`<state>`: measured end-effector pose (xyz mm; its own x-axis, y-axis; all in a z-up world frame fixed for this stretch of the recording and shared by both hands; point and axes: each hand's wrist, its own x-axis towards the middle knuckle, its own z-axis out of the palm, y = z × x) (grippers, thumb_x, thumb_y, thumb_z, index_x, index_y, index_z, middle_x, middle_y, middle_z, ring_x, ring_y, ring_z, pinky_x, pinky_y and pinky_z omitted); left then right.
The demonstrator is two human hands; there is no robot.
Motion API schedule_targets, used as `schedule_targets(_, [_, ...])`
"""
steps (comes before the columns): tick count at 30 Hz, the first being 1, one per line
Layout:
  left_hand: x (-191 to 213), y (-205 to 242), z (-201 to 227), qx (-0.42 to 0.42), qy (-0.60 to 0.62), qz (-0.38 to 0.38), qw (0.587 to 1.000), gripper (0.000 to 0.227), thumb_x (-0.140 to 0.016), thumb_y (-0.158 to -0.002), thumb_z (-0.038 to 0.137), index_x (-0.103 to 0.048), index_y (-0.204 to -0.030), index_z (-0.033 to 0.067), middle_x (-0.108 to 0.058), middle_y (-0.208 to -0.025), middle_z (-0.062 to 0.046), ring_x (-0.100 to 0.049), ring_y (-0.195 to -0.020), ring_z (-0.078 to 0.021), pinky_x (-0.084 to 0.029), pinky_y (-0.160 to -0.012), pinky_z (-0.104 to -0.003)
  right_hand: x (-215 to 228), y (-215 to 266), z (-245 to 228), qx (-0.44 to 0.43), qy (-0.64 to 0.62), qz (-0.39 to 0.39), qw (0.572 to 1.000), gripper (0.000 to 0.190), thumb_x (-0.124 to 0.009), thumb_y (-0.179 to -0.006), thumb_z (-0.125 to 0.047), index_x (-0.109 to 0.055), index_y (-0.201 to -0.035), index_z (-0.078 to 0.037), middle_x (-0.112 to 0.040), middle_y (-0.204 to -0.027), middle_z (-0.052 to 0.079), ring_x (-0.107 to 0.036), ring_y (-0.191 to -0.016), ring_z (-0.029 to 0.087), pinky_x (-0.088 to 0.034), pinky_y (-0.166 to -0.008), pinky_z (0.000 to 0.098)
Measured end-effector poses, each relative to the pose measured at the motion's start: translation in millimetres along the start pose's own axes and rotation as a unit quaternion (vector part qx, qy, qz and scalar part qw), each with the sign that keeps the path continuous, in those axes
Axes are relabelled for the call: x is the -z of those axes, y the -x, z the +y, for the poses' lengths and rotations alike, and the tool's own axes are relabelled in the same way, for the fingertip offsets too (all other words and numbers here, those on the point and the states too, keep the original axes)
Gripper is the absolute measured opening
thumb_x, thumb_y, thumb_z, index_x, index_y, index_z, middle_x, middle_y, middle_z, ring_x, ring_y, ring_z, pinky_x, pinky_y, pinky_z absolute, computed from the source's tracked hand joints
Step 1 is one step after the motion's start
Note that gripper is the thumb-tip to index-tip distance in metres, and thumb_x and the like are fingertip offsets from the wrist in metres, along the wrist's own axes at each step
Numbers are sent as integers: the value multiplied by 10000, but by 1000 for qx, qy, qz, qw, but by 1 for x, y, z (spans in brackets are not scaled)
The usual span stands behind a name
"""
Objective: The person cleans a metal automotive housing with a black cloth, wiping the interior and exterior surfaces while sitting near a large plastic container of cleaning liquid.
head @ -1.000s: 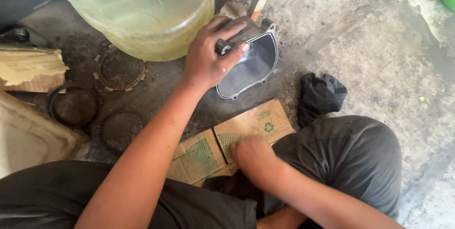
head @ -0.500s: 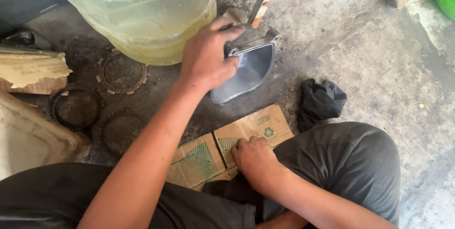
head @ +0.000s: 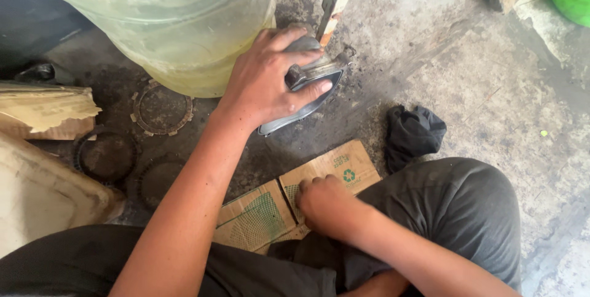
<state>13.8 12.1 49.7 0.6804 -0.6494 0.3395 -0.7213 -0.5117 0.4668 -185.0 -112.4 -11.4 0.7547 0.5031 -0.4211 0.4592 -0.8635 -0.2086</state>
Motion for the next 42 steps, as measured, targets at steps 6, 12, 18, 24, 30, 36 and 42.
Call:
schedule_targets(6, [-7, 0, -3, 12, 0, -13, 1000, 726, -471, -897, 796, -783, -1202, 216, -563, -1514, -55, -518, -1298, -385, -424, -1067, -627, 29, -22, 52, -192, -220, 183, 939, 264, -619, -915, -207, -551, -1088, -19, -680, -818, 255, -658, -740, 488, -530, -641, 573])
schedule_targets(12, [-11, -1, 5, -4, -32, 19, 999, 623, -539, -921, 743, -818, -1134, 229, -597, -1468, -37, -516, -1305, -399, -428, -1045, -611, 15, -72, 83, -121, -111, 459, 873, 154, -651, -843, -66, -607, -972, 5, -686, -845, 251, -675, -670, 441, -546, -607, 528])
schedule_targets(18, [-1, 5, 2, 0, 29, 46, 999, 440, -700, -885, 516, -805, -1148, 179, -626, -1440, -7, -597, -1176, -312, -505, -1034, -468, 6, -90, 91, -98, -62, 459, 881, 319, -627, -763, 8, -672, -1079, 11, -672, -961, 276, -672, -640, 429, -536, -554, 516])
schedule_targets(24, [3, 3, 3, -2, 36, 58, 998, 370, -739, -861, 443, -819, -1114, 185, -637, -1402, -13, -600, -1117, -281, -503, -998, -440, 3, -78, 71, -160, -87, 384, 905, 203, -653, -835, -40, -665, -1038, -43, -658, -980, 216, -689, -722, 414, -558, -628, 496])
schedule_targets(30, [1, 4, 2, 2, 47, 60, 997, 359, -728, -878, 441, -818, -1116, 189, -652, -1389, 6, -608, -1151, -277, -520, -1023, -425, -5, -83, 75, -170, -46, 365, 914, 363, -622, -696, -19, -651, -1058, -4, -670, -1006, 230, -697, -709, 415, -570, -622, 488])
schedule_targets(36, [-8, 2, -7, 17, 24, 29, 999, 368, -705, -881, 470, -814, -1109, 202, -627, -1436, -4, -598, -1157, -274, -501, -989, -443, 3, -92, 90, -205, -203, 347, 892, 167, -599, -977, -197, -703, -1010, -71, -715, -880, 245, -687, -855, 457, -534, -748, 557])
schedule_targets(42, [-6, 6, -2, -17, 28, 70, 997, 377, -705, -893, 477, -813, -1130, 204, -640, -1430, -23, -595, -1221, -288, -519, -1067, -456, -1, -70, 77, -245, -243, 282, 895, 336, -551, -918, -201, -701, -1217, -161, -709, -896, 259, -676, -856, 465, -510, -759, 578])
